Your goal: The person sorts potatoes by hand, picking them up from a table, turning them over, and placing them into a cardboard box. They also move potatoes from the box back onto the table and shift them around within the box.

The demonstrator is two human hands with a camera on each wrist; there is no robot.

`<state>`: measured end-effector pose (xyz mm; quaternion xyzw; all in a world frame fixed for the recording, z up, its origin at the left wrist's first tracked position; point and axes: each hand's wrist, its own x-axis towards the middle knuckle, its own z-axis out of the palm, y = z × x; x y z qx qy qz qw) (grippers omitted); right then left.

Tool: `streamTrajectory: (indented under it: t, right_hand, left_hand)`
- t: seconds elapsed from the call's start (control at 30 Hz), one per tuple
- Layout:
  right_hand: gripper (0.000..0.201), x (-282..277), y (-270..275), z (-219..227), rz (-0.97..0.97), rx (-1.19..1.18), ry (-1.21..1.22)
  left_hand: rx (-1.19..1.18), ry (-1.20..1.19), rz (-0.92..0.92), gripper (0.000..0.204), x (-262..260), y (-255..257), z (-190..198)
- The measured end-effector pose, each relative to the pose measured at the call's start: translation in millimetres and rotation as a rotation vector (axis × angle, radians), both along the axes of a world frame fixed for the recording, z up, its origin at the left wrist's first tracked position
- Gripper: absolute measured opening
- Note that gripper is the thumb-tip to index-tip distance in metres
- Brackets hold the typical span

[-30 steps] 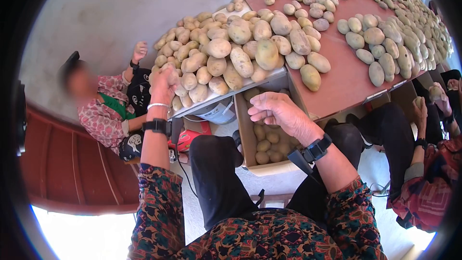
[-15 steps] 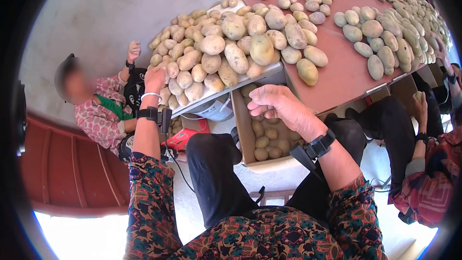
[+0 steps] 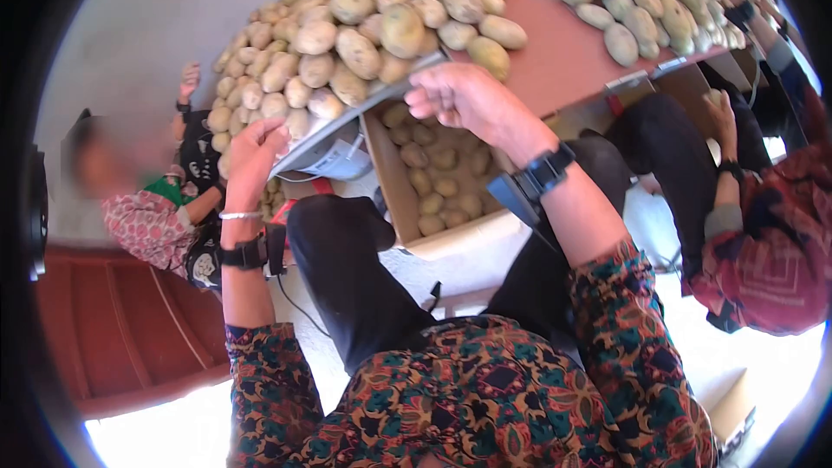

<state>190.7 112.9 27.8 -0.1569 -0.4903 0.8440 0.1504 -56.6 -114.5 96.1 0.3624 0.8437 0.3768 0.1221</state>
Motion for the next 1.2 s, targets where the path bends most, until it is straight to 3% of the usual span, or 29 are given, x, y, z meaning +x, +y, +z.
streamTrajectory:
  t: [0.13,0.23,0.27,0.4,0.47,0.73,1.2]
  right_hand:
    - [0.041,10,9,5,-0.041,-0.07,0.103]
    - [0.041,15,15,3,-0.049,-0.086,0.142]
    - [0.041,16,18,3,-0.05,-0.1,0.154]
    - [0.039,17,21,0,-0.04,-0.116,0.194]
    - [0.037,17,19,1,-0.043,-0.135,0.228]
    - [0.025,-3,7,-6,-0.026,-0.114,0.319]
    - [0.026,-14,-11,-17,0.167,-0.026,0.186]
  left_hand:
    - [-0.166,-0.149,-0.167,0.034,38,-17,-23]
    - [-0.076,-0.116,-0.192,0.033,29,-31,-72]
    - [-0.08,-0.003,-0.198,0.033,33,-32,-74]
    - [0.001,-0.073,-0.127,0.032,35,-26,-78]
    - [-0.051,-0.002,-0.158,0.032,39,-24,-76]
    - [-0.008,-0.106,-0.213,0.029,33,-17,-76]
    - [0.077,-0.219,-0.184,0.028,25,-11,-82]
